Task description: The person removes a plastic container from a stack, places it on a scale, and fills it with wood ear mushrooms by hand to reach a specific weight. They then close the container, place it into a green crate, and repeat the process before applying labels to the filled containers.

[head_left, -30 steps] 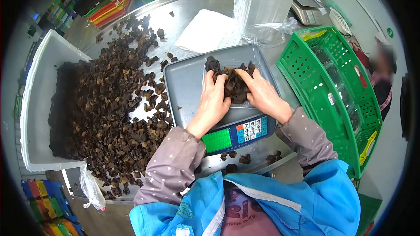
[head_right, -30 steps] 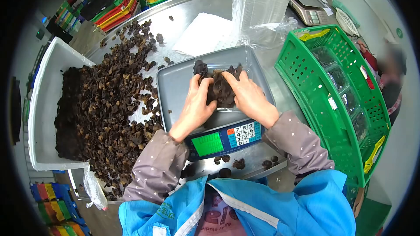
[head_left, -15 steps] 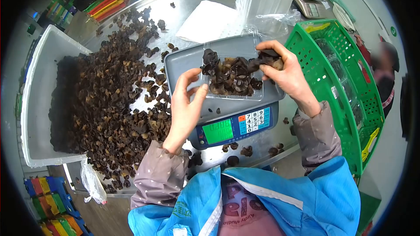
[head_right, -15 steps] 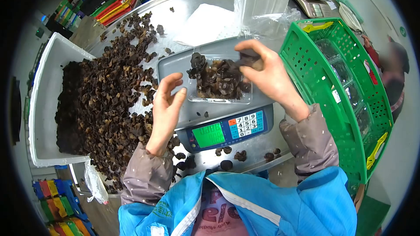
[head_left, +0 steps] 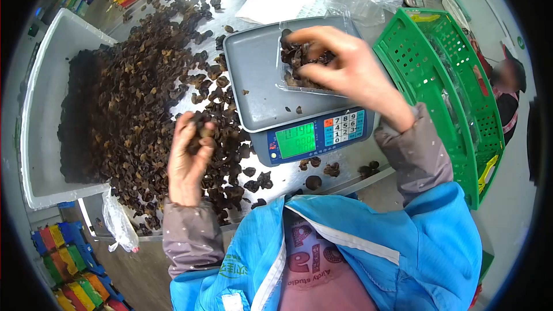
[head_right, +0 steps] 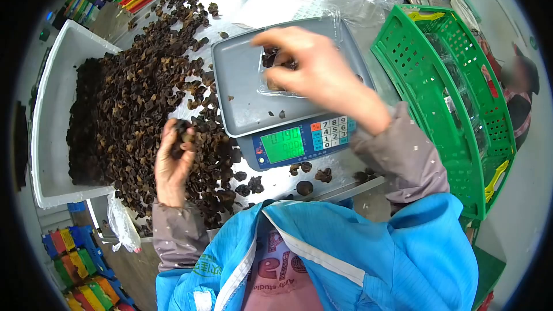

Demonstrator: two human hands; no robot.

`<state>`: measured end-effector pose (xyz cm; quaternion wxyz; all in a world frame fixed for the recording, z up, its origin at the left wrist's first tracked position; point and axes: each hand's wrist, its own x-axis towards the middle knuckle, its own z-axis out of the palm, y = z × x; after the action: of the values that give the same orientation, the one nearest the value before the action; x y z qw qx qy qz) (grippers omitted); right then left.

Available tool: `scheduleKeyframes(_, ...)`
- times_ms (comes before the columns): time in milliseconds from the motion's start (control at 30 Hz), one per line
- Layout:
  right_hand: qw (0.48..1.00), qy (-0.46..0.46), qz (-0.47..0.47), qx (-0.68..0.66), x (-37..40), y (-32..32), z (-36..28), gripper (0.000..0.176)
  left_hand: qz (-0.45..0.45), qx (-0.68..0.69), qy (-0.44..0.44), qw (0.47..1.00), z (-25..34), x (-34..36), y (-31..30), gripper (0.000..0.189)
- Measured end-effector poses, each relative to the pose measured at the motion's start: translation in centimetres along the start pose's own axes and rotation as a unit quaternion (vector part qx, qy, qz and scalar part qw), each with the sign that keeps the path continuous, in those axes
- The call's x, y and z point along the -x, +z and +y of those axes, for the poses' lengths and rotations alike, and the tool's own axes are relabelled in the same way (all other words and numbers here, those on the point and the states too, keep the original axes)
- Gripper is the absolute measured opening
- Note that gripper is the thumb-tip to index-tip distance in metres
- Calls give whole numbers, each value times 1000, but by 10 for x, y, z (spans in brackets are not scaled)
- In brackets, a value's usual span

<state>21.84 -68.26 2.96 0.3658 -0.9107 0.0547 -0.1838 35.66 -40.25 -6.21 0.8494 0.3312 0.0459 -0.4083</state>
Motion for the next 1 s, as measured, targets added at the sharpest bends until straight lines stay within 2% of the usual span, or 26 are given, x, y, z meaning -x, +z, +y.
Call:
scheduleKeyframes(33, 999, 32, 25, 28, 5, -8, 13, 44, 39, -49, 33, 998, 13, -3, -16, 25)
scheduleKeyframes(100, 990, 85, 70, 84, 18, -18, 46, 46, 127, -304, 85, 940, 38, -6, -45, 29)
scheduleKeyframes(133, 984, 117, 68, 112, 22, -22, 51, 45, 152, -619, 181, 749, 44, -7, -60, 35)
scheduleKeyframes(167, 984, 115, 70, 113, 25, -21, 63, 45, 156, -844, 251, 447, 45, -7, -49, 40)
scheduleKeyframes(200, 982, 29, 64, 174, 27, -15, 80, 40, 255, -873, 230, 346, 32, -3, -35, 44)
scheduleKeyframes(233, 969, -57, 58, 234, 29, -8, 96, 36, 239, -866, 299, 321, 28, -11, -29, 38)
scheduleKeyframes(300, 975, -3, -21, 223, 36, 9, 101, 21, 87, -784, 336, 516, 22, -38, -13, 33)
scheduleKeyframes(367, 974, 6, -39, 223, 36, 7, 95, 17, 11, -775, 363, 517, -2, -56, 27, 32)
scheduleKeyframes(433, 972, -6, -50, 231, 37, 4, 101, 17, -58, -747, 356, 558, -26, -80, 61, 35)
scheduleKeyframes(500, 982, 53, -42, 174, 39, 1, 100, 17, -95, -747, 360, 550, -50, -110, 88, 38)
scheduleKeyframes(567, 985, 27, -20, 171, 39, -4, 99, 19, -102, -742, 332, 573, -71, -138, 104, 41)
scheduleKeyframes(633, 992, 22, 26, 118, 39, -10, 96, 22, -96, -753, 328, 563, -80, -149, 113, 35)
scheduleKeyframes(700, 995, 35, 52, 77, 41, -17, 92, 23, -120, -751, 257, 596, -83, -152, 120, 26)
scheduleKeyframes(767, 993, 65, 82, 52, 47, -24, 95, 21, -128, -745, 280, 592, -83, -155, 118, 20)
scheduleKeyframes(833, 992, 75, 89, 45, 51, -31, 98, 21, -117, -575, 258, 767, -76, -163, 103, 18)
scheduleKeyframes(900, 986, 151, 77, 8, 55, -35, 97, 21, -71, -479, 220, 847, -53, -148, 105, 15)
scheduleKeyframes(933, 986, 145, 82, 10, 57, -36, 100, 21, -52, -458, 204, 864, -41, -144, 98, 16)
scheduleKeyframes(967, 986, 147, 82, 10, 58, -37, 101, 21, -25, -497, 221, 838, -25, -133, 95, 16)
scheduleKeyframes(1000, 984, 153, 85, 8, 58, -39, 102, 20, 8, -501, 226, 836, -12, -129, 86, 15)
